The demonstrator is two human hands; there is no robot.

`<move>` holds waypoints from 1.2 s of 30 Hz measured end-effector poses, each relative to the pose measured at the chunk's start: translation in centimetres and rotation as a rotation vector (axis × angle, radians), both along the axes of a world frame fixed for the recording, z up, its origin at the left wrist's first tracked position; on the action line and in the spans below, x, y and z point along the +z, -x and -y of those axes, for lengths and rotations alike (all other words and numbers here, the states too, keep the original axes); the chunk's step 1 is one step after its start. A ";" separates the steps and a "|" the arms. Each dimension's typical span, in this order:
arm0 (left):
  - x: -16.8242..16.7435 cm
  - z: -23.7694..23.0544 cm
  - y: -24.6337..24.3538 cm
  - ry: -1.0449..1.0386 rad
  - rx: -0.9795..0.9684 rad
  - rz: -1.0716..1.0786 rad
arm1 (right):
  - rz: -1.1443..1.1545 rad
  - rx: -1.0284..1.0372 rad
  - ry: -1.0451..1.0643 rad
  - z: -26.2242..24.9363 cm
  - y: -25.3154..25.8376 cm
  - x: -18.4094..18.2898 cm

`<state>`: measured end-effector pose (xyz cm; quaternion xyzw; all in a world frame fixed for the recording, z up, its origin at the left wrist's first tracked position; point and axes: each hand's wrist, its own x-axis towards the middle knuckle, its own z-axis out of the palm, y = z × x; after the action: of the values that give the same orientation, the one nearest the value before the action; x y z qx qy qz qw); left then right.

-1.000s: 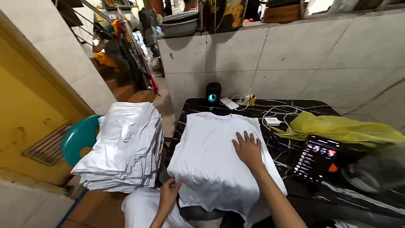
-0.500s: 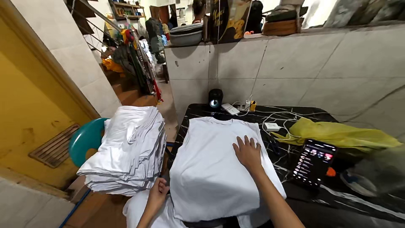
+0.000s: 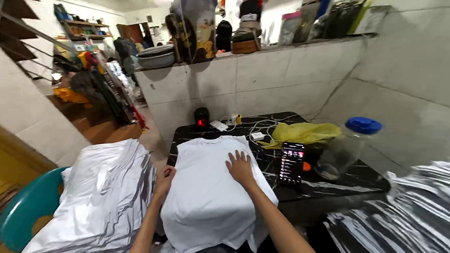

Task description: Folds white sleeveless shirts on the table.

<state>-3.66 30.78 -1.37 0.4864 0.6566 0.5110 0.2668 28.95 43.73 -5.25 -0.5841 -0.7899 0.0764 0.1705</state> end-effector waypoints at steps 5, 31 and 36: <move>-1.0 0.3 3.5 0.078 -0.171 -0.148 | 0.046 -0.005 0.009 -0.3 0.3 -0.3; -2.5 2.7 7.1 0.089 -0.046 -0.607 | 0.054 -0.002 -0.031 -0.5 0.7 -0.8; -2.0 11.2 3.0 -0.063 0.141 -0.523 | 0.065 0.009 -0.017 -1.1 0.6 -1.1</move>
<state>-6.68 19.54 -3.42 0.5628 0.7192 0.4058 0.0365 28.31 44.84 -6.31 -0.5813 -0.7982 0.0515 0.1495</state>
